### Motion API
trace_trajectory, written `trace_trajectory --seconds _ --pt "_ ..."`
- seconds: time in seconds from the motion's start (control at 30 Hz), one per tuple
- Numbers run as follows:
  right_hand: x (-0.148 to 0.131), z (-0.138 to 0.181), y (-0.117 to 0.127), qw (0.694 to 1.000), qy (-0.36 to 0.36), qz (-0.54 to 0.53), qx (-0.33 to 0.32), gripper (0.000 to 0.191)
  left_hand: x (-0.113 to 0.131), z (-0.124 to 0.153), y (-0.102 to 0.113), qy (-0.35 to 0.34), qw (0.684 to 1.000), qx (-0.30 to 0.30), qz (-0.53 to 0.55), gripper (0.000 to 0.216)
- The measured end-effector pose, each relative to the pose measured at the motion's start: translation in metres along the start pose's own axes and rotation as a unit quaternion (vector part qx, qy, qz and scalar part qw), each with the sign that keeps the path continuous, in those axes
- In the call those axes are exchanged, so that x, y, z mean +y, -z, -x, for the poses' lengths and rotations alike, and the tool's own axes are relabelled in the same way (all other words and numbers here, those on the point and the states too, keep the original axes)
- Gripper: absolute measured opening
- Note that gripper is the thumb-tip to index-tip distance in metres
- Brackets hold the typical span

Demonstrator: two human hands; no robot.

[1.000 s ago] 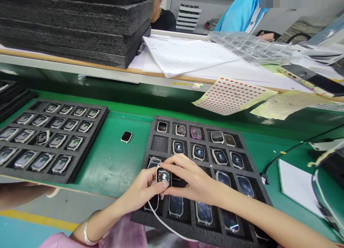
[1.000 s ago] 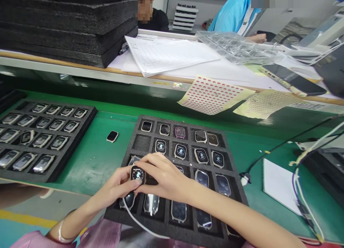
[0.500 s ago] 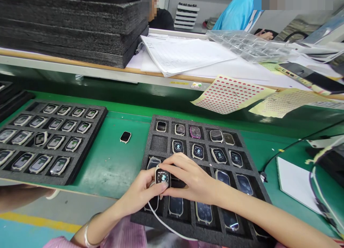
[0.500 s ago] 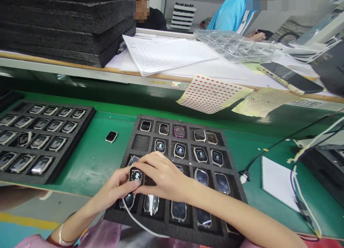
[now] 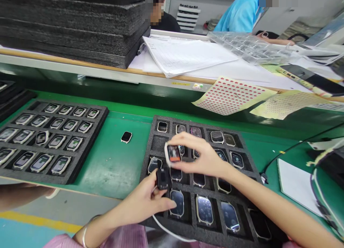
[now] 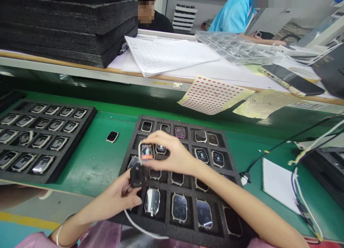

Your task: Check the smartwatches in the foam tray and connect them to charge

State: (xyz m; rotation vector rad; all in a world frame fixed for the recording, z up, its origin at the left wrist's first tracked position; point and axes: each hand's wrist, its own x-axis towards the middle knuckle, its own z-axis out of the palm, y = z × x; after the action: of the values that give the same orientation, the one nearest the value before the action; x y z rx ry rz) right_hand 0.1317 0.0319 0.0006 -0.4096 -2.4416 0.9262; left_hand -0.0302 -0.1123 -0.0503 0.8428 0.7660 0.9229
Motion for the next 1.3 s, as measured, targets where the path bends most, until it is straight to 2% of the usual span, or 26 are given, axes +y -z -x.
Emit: trace_trajectory --seconds 0.07,0.2,0.3,0.4,0.5,0.6,0.73,0.83,0.93,1.03,1.1,1.2,1.3 --pt "0.018 -0.010 -0.004 0.997 -0.040 0.055 0.020 0.036 -0.003 0.006 -0.002 0.029 0.999 -0.028 0.013 0.048" --pt "0.036 -0.015 -0.024 0.981 -0.066 0.183 -0.013 0.038 -0.009 0.015 -0.003 0.056 0.998 -0.001 -0.031 0.038" --pt "0.019 -0.010 -0.034 0.971 -0.063 0.232 -0.012 0.040 -0.009 0.018 -0.001 0.054 0.998 0.000 -0.036 0.034" --pt "-0.012 -0.008 -0.041 0.948 -0.054 0.300 -0.095 0.023 -0.006 0.024 0.001 0.050 0.998 0.003 -0.043 0.034" --pt "-0.032 -0.012 -0.054 0.909 -0.056 0.380 -0.164 0.025 -0.003 0.036 0.004 0.058 0.997 0.011 -0.041 0.038" --pt "-0.037 -0.017 -0.069 0.880 -0.034 0.431 -0.194 0.022 0.001 0.047 0.007 0.057 0.997 0.037 -0.038 0.038" --pt "-0.037 -0.018 -0.075 0.864 -0.010 0.447 -0.231 0.007 0.004 0.047 0.012 0.018 0.997 0.075 -0.014 0.035" --pt "-0.032 -0.020 -0.065 0.875 -0.003 0.411 -0.254 0.010 0.002 0.039 0.016 -0.004 0.996 0.090 0.002 0.033" --pt "-0.022 -0.020 -0.043 0.916 -0.009 0.309 -0.255 0.016 0.001 0.032 0.019 0.002 0.996 0.093 0.009 0.032" --pt "-0.022 -0.016 -0.021 0.964 -0.019 0.201 -0.175 0.030 0.002 0.028 0.023 0.017 0.998 0.064 0.019 0.036" --pt "-0.030 -0.011 -0.013 0.983 -0.004 0.134 -0.124 0.037 0.004 0.027 0.025 0.015 0.999 0.032 0.021 0.037" --pt "-0.046 -0.003 -0.016 0.985 0.021 0.092 -0.148 0.033 0.007 0.024 0.025 -0.006 1.000 0.013 -0.008 0.040" --pt "-0.052 0.003 -0.027 0.976 0.041 0.141 -0.162 0.028 0.007 0.021 0.021 -0.025 0.997 0.032 -0.066 0.044"
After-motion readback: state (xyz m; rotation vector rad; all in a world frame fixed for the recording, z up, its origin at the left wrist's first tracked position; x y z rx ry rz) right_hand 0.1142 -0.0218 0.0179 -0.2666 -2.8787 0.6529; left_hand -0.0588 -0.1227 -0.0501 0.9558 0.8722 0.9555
